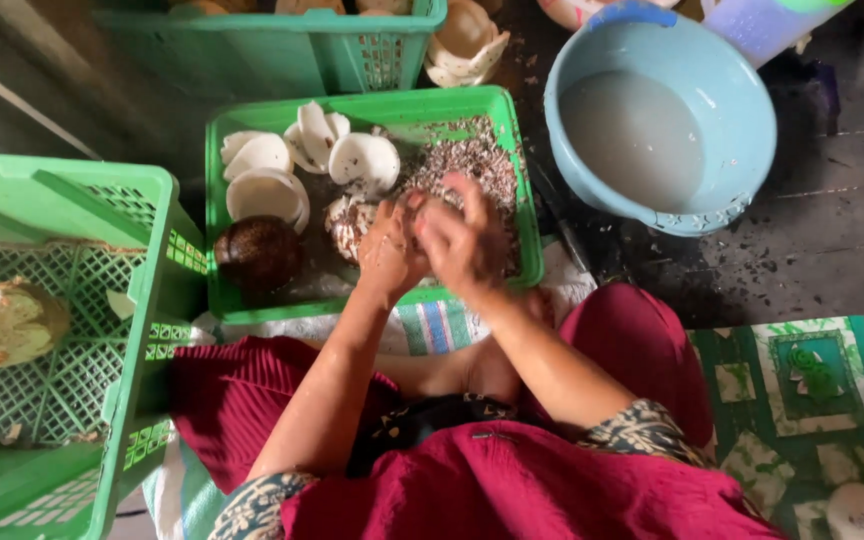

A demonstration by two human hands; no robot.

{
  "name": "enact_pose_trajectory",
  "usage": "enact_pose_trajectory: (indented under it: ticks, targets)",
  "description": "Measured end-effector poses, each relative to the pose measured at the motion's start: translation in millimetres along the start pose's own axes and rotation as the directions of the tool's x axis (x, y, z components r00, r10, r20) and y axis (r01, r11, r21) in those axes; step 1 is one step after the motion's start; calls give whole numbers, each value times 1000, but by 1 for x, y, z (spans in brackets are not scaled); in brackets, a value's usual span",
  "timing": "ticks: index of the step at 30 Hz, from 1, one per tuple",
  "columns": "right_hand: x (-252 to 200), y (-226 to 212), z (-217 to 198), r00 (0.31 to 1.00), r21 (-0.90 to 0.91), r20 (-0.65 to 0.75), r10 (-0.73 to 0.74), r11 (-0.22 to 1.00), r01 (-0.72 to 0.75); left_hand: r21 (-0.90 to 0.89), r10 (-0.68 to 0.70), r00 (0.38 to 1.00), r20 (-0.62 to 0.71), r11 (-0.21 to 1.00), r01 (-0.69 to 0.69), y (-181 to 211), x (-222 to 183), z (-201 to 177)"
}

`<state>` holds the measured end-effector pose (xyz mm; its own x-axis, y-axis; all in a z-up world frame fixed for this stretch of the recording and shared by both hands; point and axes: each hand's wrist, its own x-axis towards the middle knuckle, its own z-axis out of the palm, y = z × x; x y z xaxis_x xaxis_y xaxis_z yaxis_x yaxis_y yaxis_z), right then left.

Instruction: A person sits on the floor and uses a small tool to scrape and clean the husks and debris from coconut shells.

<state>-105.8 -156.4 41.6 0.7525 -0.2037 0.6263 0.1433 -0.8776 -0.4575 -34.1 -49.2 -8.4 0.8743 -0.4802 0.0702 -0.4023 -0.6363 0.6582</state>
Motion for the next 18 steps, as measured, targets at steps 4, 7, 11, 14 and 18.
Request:
enact_pose_trajectory:
  ticks: [4, 7, 11, 14, 18]
  targets:
    - [4, 59, 27, 840, 465, 146, 522, 713, -524, -94, 236, 965, -111, 964, -247, -10, -13, -9]
    - [-9, 77, 26, 666, 560, 298, 684, 440, -703, -171, 348, 932, -99, 917, -361, -8, -23, -29]
    - [-28, 100, 38, 483, 578, 413, 772, 188, -794, -201, 199, 977, 75, 963, -181, 3, -17, -38]
    - [-22, 101, 40, 501, 689, 438, 746, 79, -721, -240, 130, 991, 27, 963, -120, 1, -11, -27]
    - [14, 36, -6, 727, 706, 298, 618, 370, -604, -33, 132, 959, -250, 989, -144, 10, -19, -17]
